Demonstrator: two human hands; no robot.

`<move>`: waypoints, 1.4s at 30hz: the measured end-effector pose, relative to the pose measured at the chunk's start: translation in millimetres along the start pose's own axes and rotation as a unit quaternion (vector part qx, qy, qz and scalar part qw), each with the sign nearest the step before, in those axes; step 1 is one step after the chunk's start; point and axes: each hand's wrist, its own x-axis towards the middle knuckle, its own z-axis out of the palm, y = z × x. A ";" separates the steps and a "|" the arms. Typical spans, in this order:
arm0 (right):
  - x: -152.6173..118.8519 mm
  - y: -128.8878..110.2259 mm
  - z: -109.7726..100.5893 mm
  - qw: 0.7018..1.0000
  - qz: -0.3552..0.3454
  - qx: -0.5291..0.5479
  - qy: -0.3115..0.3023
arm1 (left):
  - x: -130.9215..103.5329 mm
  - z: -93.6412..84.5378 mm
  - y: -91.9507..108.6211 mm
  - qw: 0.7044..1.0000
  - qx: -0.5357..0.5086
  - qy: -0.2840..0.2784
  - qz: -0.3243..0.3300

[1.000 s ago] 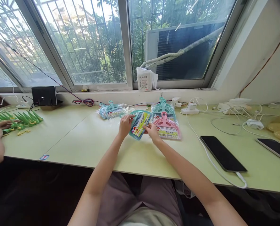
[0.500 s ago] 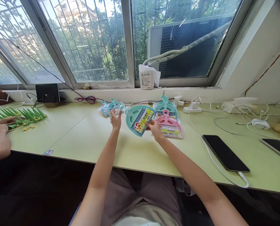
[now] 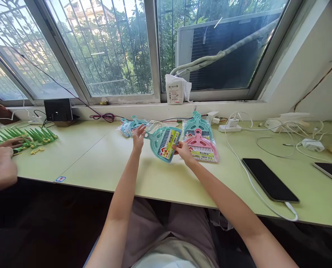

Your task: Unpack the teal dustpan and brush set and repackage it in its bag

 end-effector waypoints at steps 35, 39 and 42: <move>-9.0 9.9 14.4 0.988 -0.005 0.146 0.042 | -41.5 40.1 34.2 0.954 -0.237 -0.113 -0.146; -7.9 10.6 13.4 0.985 -0.025 0.162 0.060 | -45.4 45.0 33.9 0.941 -0.283 -0.128 -0.137; -5.6 11.4 10.7 0.981 -0.039 0.175 0.080 | -51.1 52.3 28.5 0.934 -0.289 -0.152 -0.148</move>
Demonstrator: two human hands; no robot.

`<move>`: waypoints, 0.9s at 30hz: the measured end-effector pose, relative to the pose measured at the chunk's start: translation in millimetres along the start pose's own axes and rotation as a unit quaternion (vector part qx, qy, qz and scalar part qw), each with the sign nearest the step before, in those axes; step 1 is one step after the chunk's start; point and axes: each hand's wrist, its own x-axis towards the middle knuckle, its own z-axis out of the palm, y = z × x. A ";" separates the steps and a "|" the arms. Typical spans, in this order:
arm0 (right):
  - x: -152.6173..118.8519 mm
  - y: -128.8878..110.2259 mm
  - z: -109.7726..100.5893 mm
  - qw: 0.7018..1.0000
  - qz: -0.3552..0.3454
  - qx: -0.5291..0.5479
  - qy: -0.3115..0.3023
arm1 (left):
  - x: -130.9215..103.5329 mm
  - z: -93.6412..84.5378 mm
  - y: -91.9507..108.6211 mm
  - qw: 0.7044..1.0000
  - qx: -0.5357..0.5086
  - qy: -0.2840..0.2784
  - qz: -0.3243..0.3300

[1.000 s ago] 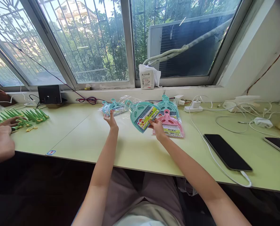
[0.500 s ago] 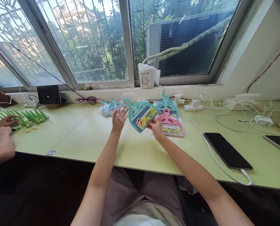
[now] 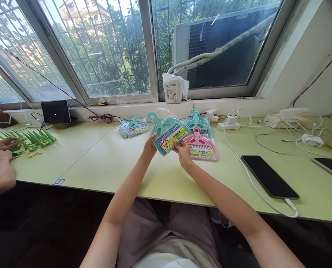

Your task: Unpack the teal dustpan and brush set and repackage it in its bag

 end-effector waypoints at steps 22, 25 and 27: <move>2.7 -1.0 -1.3 0.994 -0.048 0.022 0.095 | -3.1 15.6 -44.6 0.992 0.053 0.113 0.018; 2.6 -3.2 -0.6 0.994 -0.043 0.025 0.099 | -5.0 16.5 -46.9 0.994 0.052 0.094 0.007; 3.6 -5.3 -1.1 0.992 -0.051 0.027 0.112 | -7.9 17.9 -47.7 0.997 0.059 0.039 -0.039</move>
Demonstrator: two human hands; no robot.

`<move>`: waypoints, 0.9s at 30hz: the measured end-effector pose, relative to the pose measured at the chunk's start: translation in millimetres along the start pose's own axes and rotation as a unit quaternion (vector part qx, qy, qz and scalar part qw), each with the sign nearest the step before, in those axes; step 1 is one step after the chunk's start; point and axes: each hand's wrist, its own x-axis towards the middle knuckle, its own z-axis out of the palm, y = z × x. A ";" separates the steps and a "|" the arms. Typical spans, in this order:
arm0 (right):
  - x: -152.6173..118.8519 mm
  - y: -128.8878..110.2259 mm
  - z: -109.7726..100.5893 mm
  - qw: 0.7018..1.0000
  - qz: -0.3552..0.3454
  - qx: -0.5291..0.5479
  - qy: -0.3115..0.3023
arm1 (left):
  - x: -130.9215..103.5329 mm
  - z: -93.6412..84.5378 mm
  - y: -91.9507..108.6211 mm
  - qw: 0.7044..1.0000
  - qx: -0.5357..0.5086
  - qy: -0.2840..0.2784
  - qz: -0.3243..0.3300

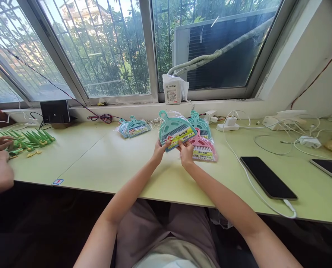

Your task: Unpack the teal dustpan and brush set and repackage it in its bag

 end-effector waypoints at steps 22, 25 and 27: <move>3.8 -5.8 2.0 0.998 0.059 -0.003 -0.036 | 8.5 -5.4 3.1 0.996 -0.067 -0.021 -0.063; 7.2 -14.7 3.0 0.996 0.084 0.004 -0.016 | 9.7 -6.7 3.9 0.995 -0.067 -0.020 -0.066; 10.1 -19.3 2.7 0.995 0.098 -0.002 -0.009 | 10.6 -7.8 4.0 0.995 -0.060 -0.034 -0.066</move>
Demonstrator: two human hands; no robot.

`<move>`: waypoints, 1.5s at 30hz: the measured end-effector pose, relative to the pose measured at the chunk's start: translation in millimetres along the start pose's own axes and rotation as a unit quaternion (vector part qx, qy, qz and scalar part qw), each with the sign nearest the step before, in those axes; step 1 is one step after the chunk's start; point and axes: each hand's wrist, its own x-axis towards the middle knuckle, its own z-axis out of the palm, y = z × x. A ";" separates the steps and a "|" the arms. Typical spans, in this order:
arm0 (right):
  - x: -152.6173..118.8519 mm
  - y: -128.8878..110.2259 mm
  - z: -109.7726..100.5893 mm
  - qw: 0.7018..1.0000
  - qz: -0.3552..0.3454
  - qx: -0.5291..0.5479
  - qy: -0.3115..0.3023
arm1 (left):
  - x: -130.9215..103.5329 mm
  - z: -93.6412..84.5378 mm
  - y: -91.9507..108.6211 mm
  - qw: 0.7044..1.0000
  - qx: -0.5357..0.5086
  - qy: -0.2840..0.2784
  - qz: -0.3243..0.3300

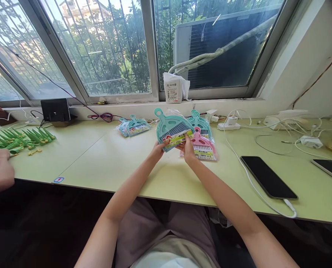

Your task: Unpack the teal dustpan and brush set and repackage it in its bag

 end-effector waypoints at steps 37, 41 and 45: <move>11.3 -8.9 -9.7 0.993 0.017 -0.066 -0.094 | 2.9 -6.4 -0.3 0.999 0.019 -0.008 0.030; 6.1 -6.0 -7.0 0.988 -0.033 -0.082 -0.129 | 4.1 -8.0 2.1 0.999 0.014 0.013 0.041; 4.6 -8.7 -6.1 0.984 -0.044 -0.089 -0.149 | 2.8 -8.2 5.9 0.999 0.023 0.008 0.030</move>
